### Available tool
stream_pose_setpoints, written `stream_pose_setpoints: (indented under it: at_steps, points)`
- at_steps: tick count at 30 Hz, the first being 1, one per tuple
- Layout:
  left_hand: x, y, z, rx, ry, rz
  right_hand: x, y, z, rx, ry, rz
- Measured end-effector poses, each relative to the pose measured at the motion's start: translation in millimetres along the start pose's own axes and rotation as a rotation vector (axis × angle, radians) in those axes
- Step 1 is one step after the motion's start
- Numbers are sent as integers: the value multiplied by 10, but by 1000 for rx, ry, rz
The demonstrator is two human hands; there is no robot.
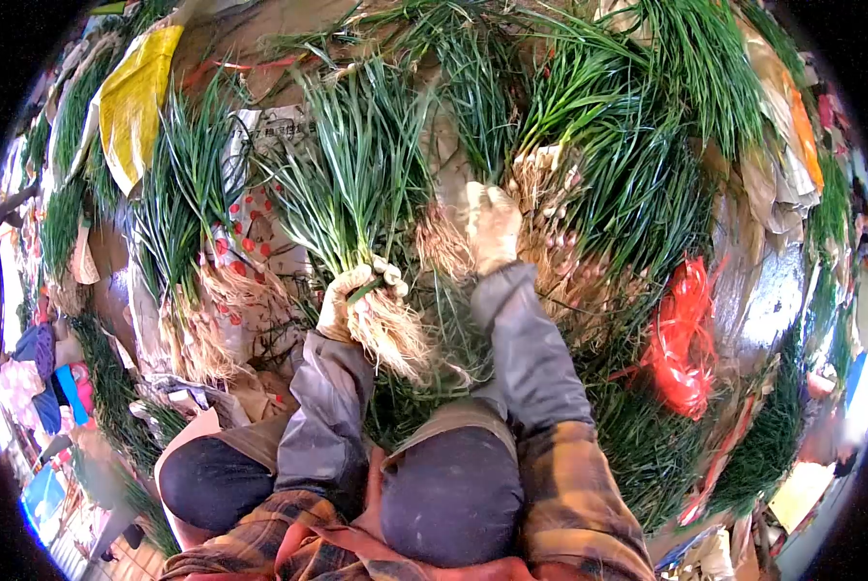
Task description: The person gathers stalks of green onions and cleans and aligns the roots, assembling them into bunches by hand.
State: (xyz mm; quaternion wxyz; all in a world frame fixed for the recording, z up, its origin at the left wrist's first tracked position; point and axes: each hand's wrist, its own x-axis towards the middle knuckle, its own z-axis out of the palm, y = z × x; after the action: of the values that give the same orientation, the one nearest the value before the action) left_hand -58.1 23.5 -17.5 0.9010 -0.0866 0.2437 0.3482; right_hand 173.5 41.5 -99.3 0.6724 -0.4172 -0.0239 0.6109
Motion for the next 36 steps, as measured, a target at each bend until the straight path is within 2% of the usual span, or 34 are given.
stream_pose_setpoints:
  at_steps: [1,2,4,6,7,8,10,11,12,13,14,15,17,20,21,22,23,24,27,28,29,30,31,32,33,34,35,36]
  points:
    - [16,-2,-5,42,36,4,-214,-243,313,-74,-139,59]
    - [12,-30,-10,79,74,5,-417,-327,710,-329,-170,75]
    - [24,-59,-3,16,70,-3,-547,-353,1022,-912,-335,355]
    - [-21,27,-1,76,145,-65,-322,207,675,-1422,-725,-424]
    - [-68,86,12,91,164,-84,-427,39,897,-1394,-715,-77]
    - [-124,139,13,100,186,-99,-446,-83,1121,-1647,-831,56]
    - [-167,172,-138,168,225,-105,-526,32,1169,-1834,-858,-86]
    - [-136,171,-208,197,223,-112,-502,146,1130,-2020,-814,-132]
    - [-116,180,-280,227,222,-121,-453,148,1099,-2019,-812,-135]
    - [-119,156,-159,156,183,-159,-365,101,1051,-1944,-457,-189]
    - [-97,92,-128,178,180,-69,-259,47,968,-1840,-118,-234]
    - [-86,78,-114,174,170,-40,-14,44,591,-1576,6,-553]
    - [-49,27,-89,158,149,37,18,-69,433,-1280,120,-830]
    - [45,27,-167,138,89,45,-518,-401,593,-2148,-406,434]
    - [62,59,-217,164,59,-17,-799,-223,324,-2201,-570,18]
    - [82,60,-225,80,64,-112,-995,-350,665,-2083,-541,152]
    - [92,35,-202,138,147,-84,-1043,-227,590,-1671,-550,99]
    - [93,0,-178,196,228,-53,-1061,-47,486,-1566,-515,23]
    - [164,26,-508,251,290,-2,-1047,323,453,-1258,-371,-278]
    - [158,64,-511,250,301,-24,-1050,147,694,-831,-355,-111]
    - [93,64,-245,259,248,66,-1034,-88,833,-693,-251,-57]
    - [-16,42,96,287,157,19,-998,-276,846,-554,-149,2]
    - [-34,46,95,289,114,80,-864,-276,607,-376,-137,-216]
    - [-46,67,95,290,67,143,-840,-474,597,-157,23,-193]
    - [-73,72,125,153,-9,125,-714,-542,380,-601,-15,-1]
    - [-84,26,282,91,-66,171,-719,-567,476,-1260,-165,266]
    - [-65,19,229,69,-57,224,-722,-592,573,-1906,-529,437]
    - [-24,25,173,50,-50,276,-622,-309,253,-1700,-457,903]
